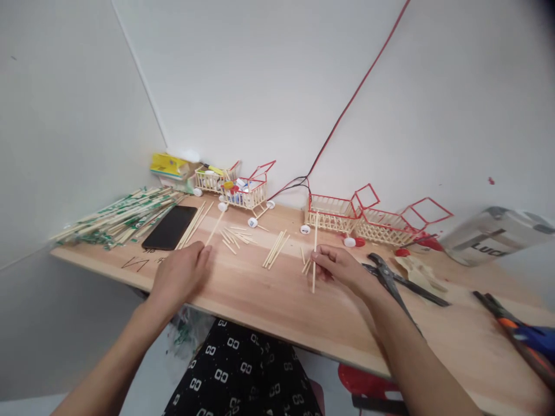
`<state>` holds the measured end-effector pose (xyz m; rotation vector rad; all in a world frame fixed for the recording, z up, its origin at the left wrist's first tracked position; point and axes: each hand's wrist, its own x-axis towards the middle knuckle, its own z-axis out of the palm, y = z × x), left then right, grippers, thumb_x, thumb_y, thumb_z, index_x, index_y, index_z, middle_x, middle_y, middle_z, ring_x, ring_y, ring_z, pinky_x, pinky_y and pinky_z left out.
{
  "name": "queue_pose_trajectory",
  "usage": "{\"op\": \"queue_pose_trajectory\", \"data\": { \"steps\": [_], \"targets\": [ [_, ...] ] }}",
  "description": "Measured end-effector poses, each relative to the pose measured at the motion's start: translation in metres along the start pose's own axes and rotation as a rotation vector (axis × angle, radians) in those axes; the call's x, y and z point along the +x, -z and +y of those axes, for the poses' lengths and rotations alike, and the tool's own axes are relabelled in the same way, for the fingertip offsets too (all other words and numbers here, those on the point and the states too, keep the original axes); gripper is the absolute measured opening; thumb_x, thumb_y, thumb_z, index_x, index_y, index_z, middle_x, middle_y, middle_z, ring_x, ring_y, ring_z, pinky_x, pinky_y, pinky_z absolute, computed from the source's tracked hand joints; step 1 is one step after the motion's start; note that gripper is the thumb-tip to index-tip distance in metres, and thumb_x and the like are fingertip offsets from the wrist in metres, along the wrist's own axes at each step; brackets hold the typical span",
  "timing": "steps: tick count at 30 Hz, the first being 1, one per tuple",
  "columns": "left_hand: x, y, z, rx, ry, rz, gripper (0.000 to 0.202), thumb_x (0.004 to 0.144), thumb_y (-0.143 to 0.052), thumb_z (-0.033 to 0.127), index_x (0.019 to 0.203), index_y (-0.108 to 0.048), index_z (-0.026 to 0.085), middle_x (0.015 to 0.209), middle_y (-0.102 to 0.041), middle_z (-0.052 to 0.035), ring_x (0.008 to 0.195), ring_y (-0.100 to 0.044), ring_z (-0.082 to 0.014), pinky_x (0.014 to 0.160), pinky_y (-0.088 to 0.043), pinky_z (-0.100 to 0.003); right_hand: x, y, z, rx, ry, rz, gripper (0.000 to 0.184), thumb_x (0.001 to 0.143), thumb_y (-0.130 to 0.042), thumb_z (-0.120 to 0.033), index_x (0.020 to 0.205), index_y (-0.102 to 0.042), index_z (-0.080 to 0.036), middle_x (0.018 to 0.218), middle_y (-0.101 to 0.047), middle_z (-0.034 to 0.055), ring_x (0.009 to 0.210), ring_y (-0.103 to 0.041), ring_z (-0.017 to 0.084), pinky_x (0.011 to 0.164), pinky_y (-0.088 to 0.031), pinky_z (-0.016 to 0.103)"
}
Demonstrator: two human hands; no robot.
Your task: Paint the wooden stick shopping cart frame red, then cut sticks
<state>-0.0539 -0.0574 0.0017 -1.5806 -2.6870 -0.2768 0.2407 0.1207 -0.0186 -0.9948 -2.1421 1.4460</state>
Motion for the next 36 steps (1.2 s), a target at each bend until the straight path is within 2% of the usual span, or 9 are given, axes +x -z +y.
{"op": "queue_pose_trajectory", "data": {
  "steps": [5,8,14,19,21,23,26,28,36],
  "targets": [
    [-0.014,-0.007,0.041,0.04,-0.141,-0.062,0.046,0.098,-0.025,0.04,0.087,-0.065,0.019,0.079,-0.07,-0.0129,0.077,-0.066,-0.0286,0.061,-0.036,-0.03,0.001,0.002,-0.001,0.0,0.045,0.074,0.038,0.086,-0.056,-0.054,0.071,-0.051,-0.02,0.057,-0.056,-0.0036,0.048,-0.047,0.009,0.048,-0.033,0.022],
    [-0.013,-0.017,0.059,0.077,-0.194,-0.047,0.048,0.098,-0.026,0.036,0.086,-0.068,0.016,0.079,-0.07,-0.0159,0.079,-0.068,-0.03,0.063,-0.04,-0.032,0.001,0.003,-0.002,-0.014,0.051,0.1,0.038,0.086,-0.056,-0.054,0.07,-0.051,-0.02,0.057,-0.055,-0.0037,0.048,-0.047,0.009,0.048,-0.034,0.023],
    [0.0,-0.028,0.071,0.1,-0.252,-0.004,0.045,0.098,-0.028,0.032,0.089,-0.068,0.014,0.081,-0.07,-0.0173,0.081,-0.069,-0.0321,0.065,-0.045,-0.036,0.0,0.004,-0.001,-0.08,0.064,0.125,0.038,0.088,-0.053,-0.054,0.07,-0.051,-0.02,0.057,-0.056,-0.0035,0.048,-0.047,0.009,0.05,-0.034,0.023],
    [-0.004,-0.022,0.064,0.09,-0.243,-0.034,0.043,0.098,-0.034,0.043,0.094,-0.066,0.015,0.081,-0.069,-0.015,0.08,-0.068,-0.0309,0.066,-0.044,-0.036,0.001,0.005,0.0,-0.079,0.073,0.121,0.037,0.087,-0.054,-0.053,0.07,-0.051,-0.02,0.058,-0.056,-0.0033,0.049,-0.047,0.009,0.05,-0.034,0.023],
    [-0.002,-0.019,0.053,0.053,-0.212,-0.03,0.041,0.096,-0.038,0.047,0.096,-0.065,0.016,0.083,-0.069,-0.0137,0.079,-0.067,-0.0299,0.066,-0.044,-0.035,0.001,0.004,0.0,-0.072,0.074,0.125,0.037,0.087,-0.054,-0.053,0.069,-0.051,-0.02,0.058,-0.056,-0.003,0.049,-0.047,0.009,0.05,-0.034,0.023],
    [0.006,-0.017,0.038,-0.036,-0.206,0.012,0.035,0.096,-0.041,0.043,0.098,-0.064,0.018,0.088,-0.07,-0.0111,0.084,-0.065,-0.0277,0.069,-0.044,-0.034,0.001,0.003,-0.001,-0.061,0.075,0.134,0.038,0.087,-0.054,-0.054,0.069,-0.052,-0.02,0.058,-0.056,-0.0028,0.05,-0.047,0.009,0.05,-0.035,0.023],
    [0.023,-0.02,0.014,-0.18,-0.386,0.091,0.026,0.096,-0.042,0.029,0.102,-0.066,0.021,0.099,-0.068,-0.0075,0.098,-0.059,-0.0238,0.081,-0.042,-0.033,0.001,0.001,-0.004,-0.011,0.069,0.14,0.038,0.086,-0.055,-0.055,0.071,-0.053,-0.02,0.059,-0.056,-0.0027,0.05,-0.047,0.009,0.051,-0.036,0.024],
    [0.032,-0.023,0.003,-0.201,-0.486,0.09,0.025,0.096,-0.042,0.026,0.099,-0.067,0.021,0.096,-0.066,-0.0068,0.098,-0.056,-0.0231,0.083,-0.041,-0.033,0.002,-0.001,-0.007,0.018,0.067,0.138,0.039,0.084,-0.057,-0.057,0.072,-0.055,-0.019,0.06,-0.056,-0.0022,0.05,-0.048,0.009,0.05,-0.036,0.024],
    [0.045,-0.019,-0.007,-0.08,-0.696,0.068,0.022,0.095,-0.042,0.018,0.095,-0.064,0.017,0.092,-0.061,-0.0087,0.09,-0.051,-0.0237,0.083,-0.04,-0.037,0.002,-0.01,-0.015,0.101,0.05,0.123,0.047,0.074,-0.064,-0.064,0.075,-0.058,-0.017,0.062,-0.059,-0.0003,0.048,-0.046,0.008,0.046,-0.035,0.023]
  ]
}}
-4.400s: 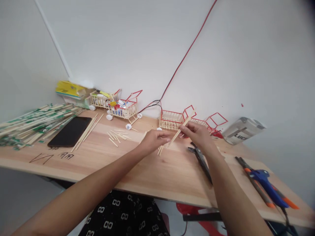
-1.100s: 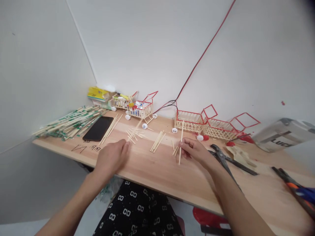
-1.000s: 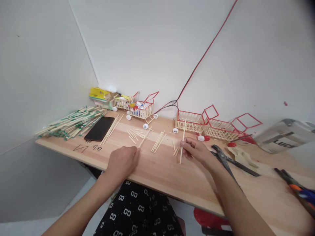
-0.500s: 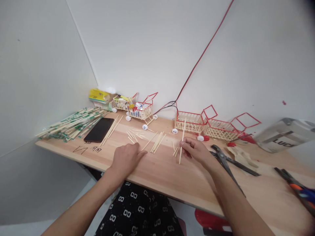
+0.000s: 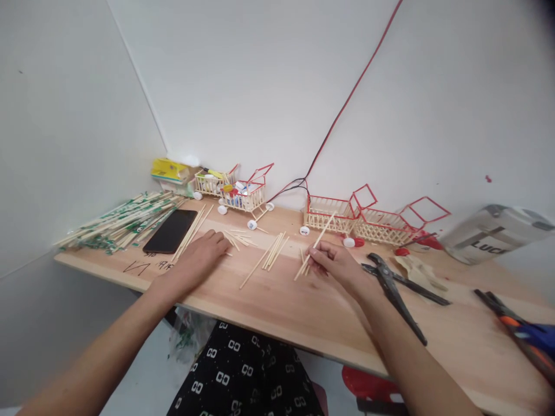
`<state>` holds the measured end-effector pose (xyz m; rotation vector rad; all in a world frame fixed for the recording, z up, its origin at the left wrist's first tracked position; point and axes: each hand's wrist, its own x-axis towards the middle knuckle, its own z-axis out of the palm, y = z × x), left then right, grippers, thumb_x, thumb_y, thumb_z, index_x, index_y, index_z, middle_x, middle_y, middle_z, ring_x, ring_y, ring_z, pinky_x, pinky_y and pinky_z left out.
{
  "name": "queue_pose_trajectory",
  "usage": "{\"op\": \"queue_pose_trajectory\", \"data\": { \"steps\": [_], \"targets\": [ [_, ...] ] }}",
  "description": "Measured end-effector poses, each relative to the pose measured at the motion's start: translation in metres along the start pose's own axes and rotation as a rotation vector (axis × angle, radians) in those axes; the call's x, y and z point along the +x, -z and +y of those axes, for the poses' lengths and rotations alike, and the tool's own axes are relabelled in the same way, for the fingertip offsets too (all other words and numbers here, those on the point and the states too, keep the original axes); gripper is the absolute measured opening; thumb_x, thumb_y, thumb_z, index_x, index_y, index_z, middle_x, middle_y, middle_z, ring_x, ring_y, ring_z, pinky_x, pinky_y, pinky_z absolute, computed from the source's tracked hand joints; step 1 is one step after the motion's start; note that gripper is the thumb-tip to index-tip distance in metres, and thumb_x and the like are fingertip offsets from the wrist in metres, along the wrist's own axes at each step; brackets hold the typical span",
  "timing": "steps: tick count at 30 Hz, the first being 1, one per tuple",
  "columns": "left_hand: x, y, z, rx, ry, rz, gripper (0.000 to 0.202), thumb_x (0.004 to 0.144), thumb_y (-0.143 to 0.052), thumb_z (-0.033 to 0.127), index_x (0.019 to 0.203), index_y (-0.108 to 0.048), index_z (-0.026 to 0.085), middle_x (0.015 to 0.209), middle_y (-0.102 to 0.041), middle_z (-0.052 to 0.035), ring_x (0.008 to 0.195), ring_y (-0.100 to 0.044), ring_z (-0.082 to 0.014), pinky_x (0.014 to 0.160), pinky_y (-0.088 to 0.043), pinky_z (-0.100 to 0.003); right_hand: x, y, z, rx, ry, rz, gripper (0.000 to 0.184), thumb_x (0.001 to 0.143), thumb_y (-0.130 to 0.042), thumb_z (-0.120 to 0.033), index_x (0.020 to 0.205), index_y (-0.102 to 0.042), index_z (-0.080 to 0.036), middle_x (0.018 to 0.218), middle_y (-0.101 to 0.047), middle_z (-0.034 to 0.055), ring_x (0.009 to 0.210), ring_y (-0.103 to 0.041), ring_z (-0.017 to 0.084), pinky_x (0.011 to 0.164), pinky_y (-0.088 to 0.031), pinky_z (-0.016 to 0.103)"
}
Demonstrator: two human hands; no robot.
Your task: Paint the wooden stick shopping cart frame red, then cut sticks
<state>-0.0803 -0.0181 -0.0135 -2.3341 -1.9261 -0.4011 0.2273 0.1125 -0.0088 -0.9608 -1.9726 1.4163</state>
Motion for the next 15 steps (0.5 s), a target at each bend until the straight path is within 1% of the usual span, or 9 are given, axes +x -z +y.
{"op": "queue_pose_trajectory", "data": {
  "steps": [2,4,6,7,9,10,11,13,15],
  "targets": [
    [-0.001,0.0,-0.001,-0.019,0.033,0.04,0.021,0.094,-0.042,0.019,0.09,-0.063,0.016,0.091,-0.061,-0.0097,0.089,-0.051,-0.0242,0.083,-0.04,-0.039,0.001,-0.002,0.001,0.013,-0.002,0.011,0.048,0.073,-0.065,-0.064,0.077,-0.06,-0.017,0.064,-0.06,0.0001,0.049,-0.048,0.009,0.046,-0.035,0.023],
    [-0.001,-0.001,0.002,-0.155,0.139,0.123,0.018,0.093,-0.046,0.023,0.084,-0.061,0.016,0.088,-0.062,-0.0084,0.085,-0.052,-0.023,0.08,-0.04,-0.037,0.001,-0.004,0.003,0.025,0.008,0.016,0.048,0.073,-0.066,-0.063,0.079,-0.062,-0.016,0.065,-0.061,0.0005,0.05,-0.049,0.009,0.047,-0.035,0.023],
    [0.003,-0.002,0.014,-0.454,0.286,0.192,0.015,0.089,-0.053,0.029,0.085,-0.06,0.017,0.083,-0.062,-0.0051,0.08,-0.053,-0.0197,0.074,-0.04,-0.033,0.002,-0.007,0.004,0.034,0.024,0.014,0.046,0.074,-0.066,-0.062,0.08,-0.063,-0.016,0.065,-0.062,0.0006,0.051,-0.049,0.009,0.047,-0.035,0.023],
    [0.006,-0.002,0.022,-0.663,0.351,0.193,0.015,0.087,-0.057,0.032,0.088,-0.061,0.017,0.082,-0.063,-0.0036,0.076,-0.054,-0.0175,0.071,-0.04,-0.03,0.001,-0.008,0.004,0.04,0.027,0.013,0.046,0.074,-0.067,-0.062,0.08,-0.064,-0.016,0.065,-0.062,0.0006,0.051,-0.05,0.009,0.048,-0.035,0.023],
    [0.015,-0.005,0.043,-1.12,0.425,0.087,0.028,0.08,-0.066,0.035,0.101,-0.064,0.016,0.08,-0.064,-0.0023,0.07,-0.055,-0.014,0.064,-0.039,-0.026,0.001,-0.011,0.003,0.055,0.018,0.001,0.046,0.073,-0.067,-0.062,0.081,-0.065,-0.016,0.064,-0.062,0.0005,0.051,-0.05,0.009,0.047,-0.035,0.023],
    [0.021,-0.007,0.054,-1.319,0.451,0.032,0.035,0.076,-0.07,0.037,0.103,-0.064,0.015,0.081,-0.065,-0.0025,0.068,-0.055,-0.0125,0.063,-0.038,-0.025,0.0,-0.013,0.002,0.062,0.01,-0.007,0.046,0.073,-0.067,-0.062,0.082,-0.065,-0.016,0.063,-0.062,0.0005,0.05,-0.049,0.009,0.047,-0.034,0.023],
    [0.027,-0.01,0.064,-1.487,0.466,0.005,0.038,0.071,-0.075,0.038,0.098,-0.066,0.013,0.079,-0.065,-0.0026,0.066,-0.054,-0.011,0.062,-0.037,-0.024,0.0,-0.014,0.001,0.068,0.001,-0.021,0.046,0.073,-0.067,-0.062,0.081,-0.065,-0.017,0.063,-0.062,0.0004,0.049,-0.049,0.009,0.046,-0.034,0.023],
    [0.037,-0.015,0.081,-1.71,0.469,-0.049,0.04,0.062,-0.083,0.037,0.088,-0.067,0.011,0.071,-0.063,-0.0012,0.06,-0.051,-0.0081,0.059,-0.036,-0.022,-0.002,-0.015,-0.001,0.081,-0.005,-0.05,0.044,0.074,-0.067,-0.06,0.079,-0.065,-0.017,0.061,-0.062,-0.0001,0.047,-0.047,0.008,0.046,-0.033,0.023],
    [0.044,-0.02,0.092,-1.813,0.46,-0.102,0.04,0.058,-0.086,0.035,0.082,-0.066,0.011,0.066,-0.061,0.0003,0.056,-0.049,-0.0065,0.058,-0.035,-0.022,-0.003,-0.016,-0.002,0.103,0.003,-0.073,0.042,0.075,-0.067,-0.058,0.077,-0.064,-0.017,0.061,-0.062,-0.0006,0.047,-0.047,0.007,0.045,-0.033,0.022]
  ]
}}
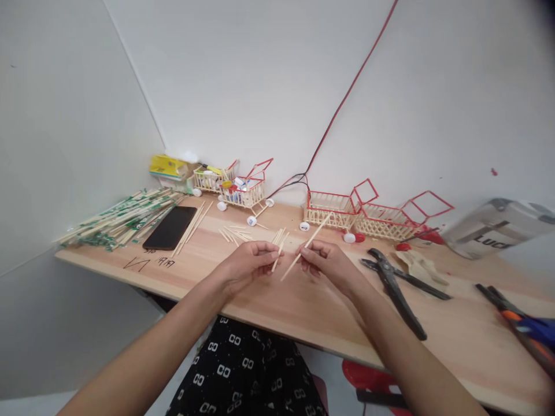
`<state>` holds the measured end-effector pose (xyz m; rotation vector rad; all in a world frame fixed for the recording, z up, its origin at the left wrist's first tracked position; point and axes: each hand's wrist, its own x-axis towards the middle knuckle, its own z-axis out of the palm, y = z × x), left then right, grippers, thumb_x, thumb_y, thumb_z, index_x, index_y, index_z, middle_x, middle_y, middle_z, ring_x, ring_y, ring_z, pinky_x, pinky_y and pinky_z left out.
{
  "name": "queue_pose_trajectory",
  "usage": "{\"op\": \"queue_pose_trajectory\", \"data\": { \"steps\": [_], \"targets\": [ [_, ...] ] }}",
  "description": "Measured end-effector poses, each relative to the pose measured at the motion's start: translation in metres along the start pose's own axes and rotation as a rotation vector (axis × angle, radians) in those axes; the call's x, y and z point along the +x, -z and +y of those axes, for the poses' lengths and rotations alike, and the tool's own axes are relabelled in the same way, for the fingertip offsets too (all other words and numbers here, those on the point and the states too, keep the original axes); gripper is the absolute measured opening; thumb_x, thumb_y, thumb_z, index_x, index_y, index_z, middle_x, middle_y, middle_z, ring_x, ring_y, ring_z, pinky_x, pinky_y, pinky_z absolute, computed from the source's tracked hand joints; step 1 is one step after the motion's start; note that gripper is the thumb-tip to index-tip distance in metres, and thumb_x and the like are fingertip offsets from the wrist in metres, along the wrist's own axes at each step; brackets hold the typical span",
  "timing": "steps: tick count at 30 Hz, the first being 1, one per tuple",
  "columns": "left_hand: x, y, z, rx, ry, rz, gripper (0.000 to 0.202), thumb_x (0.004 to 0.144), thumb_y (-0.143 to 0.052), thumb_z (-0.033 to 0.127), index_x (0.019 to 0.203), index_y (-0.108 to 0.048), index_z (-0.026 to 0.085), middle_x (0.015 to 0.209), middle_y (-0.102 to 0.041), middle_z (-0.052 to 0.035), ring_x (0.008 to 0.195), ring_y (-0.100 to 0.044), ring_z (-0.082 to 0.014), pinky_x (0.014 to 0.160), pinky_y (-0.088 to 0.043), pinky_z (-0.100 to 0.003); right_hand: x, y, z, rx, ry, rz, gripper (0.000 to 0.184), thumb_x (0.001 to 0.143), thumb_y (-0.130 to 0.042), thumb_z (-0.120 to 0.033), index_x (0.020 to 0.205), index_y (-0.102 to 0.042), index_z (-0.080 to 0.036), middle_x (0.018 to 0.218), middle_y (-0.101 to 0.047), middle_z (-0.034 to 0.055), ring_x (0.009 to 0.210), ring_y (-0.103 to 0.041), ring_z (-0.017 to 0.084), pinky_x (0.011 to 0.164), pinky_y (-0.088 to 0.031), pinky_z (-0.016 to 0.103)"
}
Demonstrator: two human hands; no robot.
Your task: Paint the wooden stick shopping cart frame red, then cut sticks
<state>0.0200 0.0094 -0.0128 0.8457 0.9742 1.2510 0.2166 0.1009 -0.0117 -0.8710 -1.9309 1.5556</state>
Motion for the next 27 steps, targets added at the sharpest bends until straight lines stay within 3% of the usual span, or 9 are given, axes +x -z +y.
{"op": "queue_pose_trajectory", "data": {
  "steps": [6,14,27],
  "targets": [
    [0.009,-0.011,-0.007,0.038,0.089,-0.045,0.038,0.061,-0.086,0.036,0.078,-0.064,0.011,0.065,-0.062,0.0,0.054,-0.05,-0.0063,0.058,-0.037,-0.023,-0.002,0.002,-0.003,0.027,0.021,-0.021,0.04,0.076,-0.068,-0.055,0.08,-0.064,-0.016,0.063,-0.062,-0.0001,0.05,-0.05,0.007,0.045,-0.034,0.02],
    [0.006,-0.015,0.0,0.246,0.115,-0.132,0.038,0.066,-0.081,0.041,0.085,-0.068,0.011,0.08,-0.072,-0.0078,0.057,-0.052,-0.0075,0.056,-0.034,-0.022,-0.001,0.002,-0.002,0.007,-0.007,-0.042,0.041,0.075,-0.068,-0.057,0.082,-0.063,-0.017,0.066,-0.063,0.0004,0.049,-0.051,0.008,0.043,-0.037,0.021],
    [0.011,-0.013,-0.005,0.286,0.091,-0.166,0.033,0.065,-0.08,0.037,0.081,-0.068,0.012,0.064,-0.065,-0.001,0.052,-0.05,-0.0074,0.054,-0.033,-0.022,-0.002,0.001,-0.004,0.034,-0.021,-0.064,0.042,0.074,-0.069,-0.058,0.073,-0.061,-0.017,0.062,-0.063,-0.0006,0.047,-0.049,0.007,0.046,-0.036,0.022]
  ]
}}
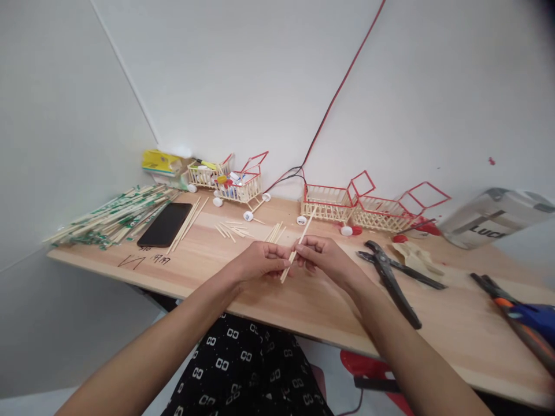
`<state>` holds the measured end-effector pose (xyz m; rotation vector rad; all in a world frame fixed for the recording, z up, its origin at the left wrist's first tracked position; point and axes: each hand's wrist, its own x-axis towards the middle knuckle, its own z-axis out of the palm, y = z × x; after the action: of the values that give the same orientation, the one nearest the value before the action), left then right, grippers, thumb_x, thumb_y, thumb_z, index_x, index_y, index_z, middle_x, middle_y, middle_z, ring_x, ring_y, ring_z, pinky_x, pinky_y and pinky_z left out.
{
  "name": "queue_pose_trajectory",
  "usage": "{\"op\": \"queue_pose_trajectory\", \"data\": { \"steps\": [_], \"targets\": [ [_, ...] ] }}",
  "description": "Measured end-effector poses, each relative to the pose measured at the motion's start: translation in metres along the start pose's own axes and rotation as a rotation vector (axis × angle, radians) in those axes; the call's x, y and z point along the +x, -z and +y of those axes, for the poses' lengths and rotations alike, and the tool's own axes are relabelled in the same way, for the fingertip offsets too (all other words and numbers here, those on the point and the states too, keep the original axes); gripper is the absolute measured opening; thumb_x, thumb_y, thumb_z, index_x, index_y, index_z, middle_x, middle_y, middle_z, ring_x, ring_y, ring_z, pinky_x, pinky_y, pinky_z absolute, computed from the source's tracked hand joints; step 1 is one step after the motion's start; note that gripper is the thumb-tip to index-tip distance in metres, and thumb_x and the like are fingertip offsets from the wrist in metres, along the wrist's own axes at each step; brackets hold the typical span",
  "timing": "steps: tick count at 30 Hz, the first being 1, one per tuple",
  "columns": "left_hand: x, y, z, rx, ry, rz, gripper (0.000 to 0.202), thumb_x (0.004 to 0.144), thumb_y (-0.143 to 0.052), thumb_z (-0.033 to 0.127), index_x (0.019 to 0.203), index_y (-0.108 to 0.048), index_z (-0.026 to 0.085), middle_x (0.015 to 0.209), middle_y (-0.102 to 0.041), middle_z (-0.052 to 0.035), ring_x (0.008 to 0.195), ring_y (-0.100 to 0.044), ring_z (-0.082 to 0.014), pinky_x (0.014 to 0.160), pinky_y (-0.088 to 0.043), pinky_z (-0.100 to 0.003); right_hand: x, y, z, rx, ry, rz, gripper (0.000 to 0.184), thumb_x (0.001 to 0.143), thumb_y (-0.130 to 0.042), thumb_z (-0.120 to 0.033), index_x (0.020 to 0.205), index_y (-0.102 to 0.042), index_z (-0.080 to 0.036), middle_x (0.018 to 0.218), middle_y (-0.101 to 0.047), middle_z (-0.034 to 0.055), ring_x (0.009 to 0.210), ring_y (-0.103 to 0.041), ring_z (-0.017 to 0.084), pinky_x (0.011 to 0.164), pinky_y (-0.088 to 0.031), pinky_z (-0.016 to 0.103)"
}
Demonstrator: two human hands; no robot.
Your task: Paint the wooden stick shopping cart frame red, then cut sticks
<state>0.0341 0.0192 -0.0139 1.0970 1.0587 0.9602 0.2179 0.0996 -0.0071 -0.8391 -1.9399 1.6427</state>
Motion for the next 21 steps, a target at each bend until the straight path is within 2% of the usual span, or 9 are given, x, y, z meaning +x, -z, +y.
{"op": "queue_pose_trajectory", "data": {
  "steps": [5,10,14,16,18,20,21],
  "targets": [
    [-0.004,0.0,0.001,-0.002,0.021,-0.015,0.028,0.069,-0.077,0.036,0.081,-0.069,0.012,0.069,-0.068,-0.0032,0.053,-0.05,-0.0075,0.054,-0.034,-0.022,0.0,0.005,0.0,-0.047,0.049,0.016,0.04,0.079,-0.065,-0.057,0.075,-0.064,-0.017,0.065,-0.064,0.001,0.055,-0.054,0.009,0.05,-0.038,0.022],
    [-0.008,-0.002,0.009,0.015,0.064,-0.023,0.024,0.069,-0.075,0.033,0.078,-0.068,0.012,0.071,-0.069,-0.0044,0.054,-0.05,-0.0075,0.054,-0.034,-0.022,0.0,0.01,0.0,-0.058,0.044,0.03,0.041,0.077,-0.066,-0.057,0.076,-0.064,-0.017,0.066,-0.065,0.0014,0.054,-0.053,0.009,0.049,-0.037,0.022],
    [-0.01,-0.002,0.01,0.001,0.092,-0.011,0.022,0.067,-0.076,0.03,0.076,-0.067,0.012,0.068,-0.069,-0.0036,0.053,-0.049,-0.0072,0.053,-0.033,-0.022,-0.002,0.015,-0.001,-0.196,0.052,0.042,0.044,0.081,-0.059,-0.06,0.071,-0.064,-0.018,0.063,-0.064,0.0028,0.054,-0.054,0.011,0.05,-0.038,0.024],
    [-0.011,0.001,0.009,-0.023,0.095,-0.003,0.023,0.065,-0.077,0.03,0.075,-0.066,0.012,0.067,-0.069,-0.0035,0.053,-0.049,-0.007,0.053,-0.033,-0.021,-0.004,0.017,-0.002,-0.328,0.137,0.127,0.043,0.085,-0.056,-0.057,0.068,-0.063,-0.019,0.062,-0.063,0.0026,0.055,-0.054,0.012,0.053,-0.04,0.025],
    [-0.011,0.003,0.007,-0.055,0.091,0.007,0.025,0.064,-0.079,0.031,0.074,-0.066,0.012,0.067,-0.069,-0.0038,0.053,-0.049,-0.0069,0.054,-0.034,-0.021,-0.005,0.018,-0.004,-0.48,0.301,0.276,0.034,0.088,-0.057,-0.049,0.074,-0.065,-0.02,0.07,-0.066,0.0037,0.062,-0.057,0.015,0.059,-0.043,0.028],
    [-0.012,0.005,0.007,-0.075,0.093,0.011,0.028,0.063,-0.08,0.032,0.074,-0.066,0.011,0.066,-0.069,-0.0044,0.053,-0.05,-0.007,0.055,-0.034,-0.022,-0.005,0.018,-0.005,-0.646,0.502,0.373,0.023,0.09,-0.058,-0.041,0.086,-0.069,-0.022,0.086,-0.069,0.0062,0.08,-0.061,0.019,0.072,-0.047,0.033],
    [-0.012,0.006,0.007,-0.078,0.097,0.009,0.029,0.062,-0.081,0.032,0.074,-0.066,0.011,0.066,-0.069,-0.0046,0.053,-0.05,-0.0071,0.055,-0.035,-0.022,-0.005,0.018,-0.005,-0.727,0.596,0.376,0.019,0.091,-0.057,-0.037,0.092,-0.071,-0.023,0.095,-0.07,0.0072,0.09,-0.061,0.021,0.08,-0.047,0.036]
  ]
}}
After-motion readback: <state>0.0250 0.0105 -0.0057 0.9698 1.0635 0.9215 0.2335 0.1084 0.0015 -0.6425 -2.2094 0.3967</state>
